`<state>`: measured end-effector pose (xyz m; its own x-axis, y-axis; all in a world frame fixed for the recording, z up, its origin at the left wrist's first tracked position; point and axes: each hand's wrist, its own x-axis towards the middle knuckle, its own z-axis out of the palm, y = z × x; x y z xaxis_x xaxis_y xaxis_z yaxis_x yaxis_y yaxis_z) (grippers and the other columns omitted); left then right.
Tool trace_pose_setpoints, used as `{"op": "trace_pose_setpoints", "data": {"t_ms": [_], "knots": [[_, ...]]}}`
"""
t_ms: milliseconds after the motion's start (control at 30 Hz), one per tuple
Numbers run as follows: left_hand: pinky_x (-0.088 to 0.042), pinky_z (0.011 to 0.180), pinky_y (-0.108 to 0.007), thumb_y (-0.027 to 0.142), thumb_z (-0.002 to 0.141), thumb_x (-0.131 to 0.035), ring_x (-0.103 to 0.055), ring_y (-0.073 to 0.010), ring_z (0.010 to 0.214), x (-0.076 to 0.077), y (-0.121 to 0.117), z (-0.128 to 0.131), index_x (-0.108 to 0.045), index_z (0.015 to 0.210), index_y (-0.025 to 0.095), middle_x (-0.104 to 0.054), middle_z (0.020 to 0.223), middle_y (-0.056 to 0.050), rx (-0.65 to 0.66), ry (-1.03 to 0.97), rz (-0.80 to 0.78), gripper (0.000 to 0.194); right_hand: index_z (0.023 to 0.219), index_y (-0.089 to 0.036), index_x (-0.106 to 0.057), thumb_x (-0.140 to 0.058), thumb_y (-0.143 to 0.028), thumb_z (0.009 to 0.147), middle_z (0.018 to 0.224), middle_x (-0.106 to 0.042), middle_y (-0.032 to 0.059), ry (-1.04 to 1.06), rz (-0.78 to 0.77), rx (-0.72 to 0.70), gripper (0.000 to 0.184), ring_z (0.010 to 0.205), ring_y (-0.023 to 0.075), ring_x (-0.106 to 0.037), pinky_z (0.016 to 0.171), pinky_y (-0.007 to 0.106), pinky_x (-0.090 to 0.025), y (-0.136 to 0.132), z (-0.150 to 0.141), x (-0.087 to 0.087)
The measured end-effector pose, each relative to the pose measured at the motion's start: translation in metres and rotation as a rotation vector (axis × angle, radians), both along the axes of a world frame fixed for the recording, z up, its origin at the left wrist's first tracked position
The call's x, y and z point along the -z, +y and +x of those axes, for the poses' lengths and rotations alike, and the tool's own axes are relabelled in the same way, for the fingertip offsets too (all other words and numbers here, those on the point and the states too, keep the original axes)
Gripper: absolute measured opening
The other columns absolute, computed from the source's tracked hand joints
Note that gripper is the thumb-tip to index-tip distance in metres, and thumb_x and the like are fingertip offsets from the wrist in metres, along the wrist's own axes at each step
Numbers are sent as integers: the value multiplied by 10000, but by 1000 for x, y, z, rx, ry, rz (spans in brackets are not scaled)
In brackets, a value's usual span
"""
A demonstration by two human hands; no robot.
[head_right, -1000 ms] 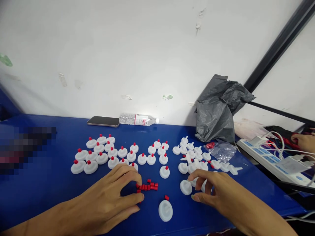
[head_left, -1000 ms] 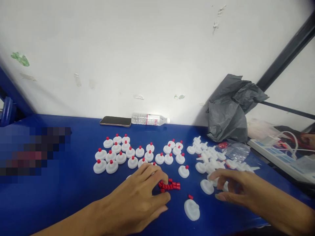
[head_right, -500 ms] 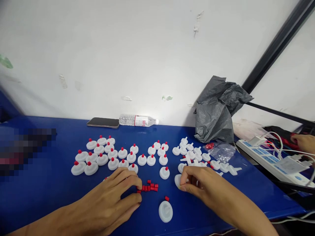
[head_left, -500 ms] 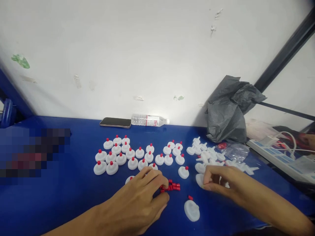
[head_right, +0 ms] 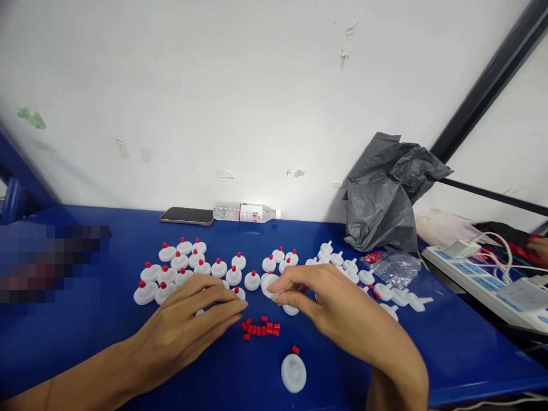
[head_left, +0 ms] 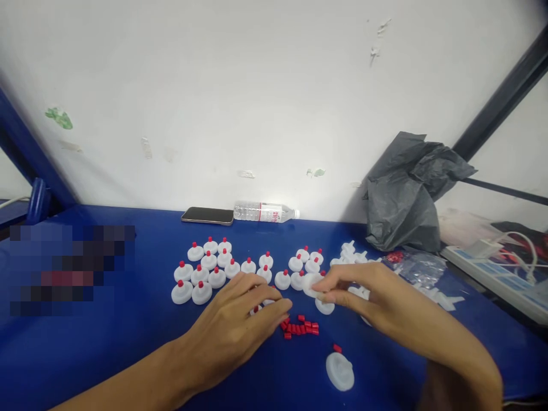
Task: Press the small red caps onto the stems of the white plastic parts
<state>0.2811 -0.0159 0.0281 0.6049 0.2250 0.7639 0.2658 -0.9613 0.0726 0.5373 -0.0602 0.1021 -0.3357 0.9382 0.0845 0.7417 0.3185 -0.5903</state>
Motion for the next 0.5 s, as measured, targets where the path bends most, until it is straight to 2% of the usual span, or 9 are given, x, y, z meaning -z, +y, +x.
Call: {"op": "trace_pose_setpoints", "data": {"t_ms": [167,233,333,500], "knots": [[-519,751,-349,78,934,-656,-564,-196,868,-2,4,-3,-679,1106,142,-696,963,-75,-23,-29,-19,185,971,-276,-576,-465,-394,1063,984,-612,-25,-8,12,-42,187,926,151,-588,852,282,-437,3,-3,4],[-517,749,-344,70,925,-667,-562,-190,864,-1,4,-3,-673,1119,142,-694,964,-74,-20,-40,-22,207,960,-268,-532,-424,-381,1077,1009,-584,-14,13,24,-44,195,959,155,-569,877,288,-427,3,-2,5],[-517,744,-334,68,918,-677,-570,-184,861,0,4,-3,-670,1104,147,-691,961,-70,-14,-56,-26,202,970,-269,-487,-386,-370,1088,1061,-598,-12,42,-3,-34,185,997,159,-568,895,297,-420,2,-5,7],[-526,745,-339,106,942,-662,-597,-180,848,0,5,-4,-677,1049,155,-698,951,-65,-21,-64,-29,118,1041,-292,-530,-398,-386,1083,1015,-633,-27,-21,-40,-11,167,913,166,-584,820,302,-423,2,-18,6]]}}
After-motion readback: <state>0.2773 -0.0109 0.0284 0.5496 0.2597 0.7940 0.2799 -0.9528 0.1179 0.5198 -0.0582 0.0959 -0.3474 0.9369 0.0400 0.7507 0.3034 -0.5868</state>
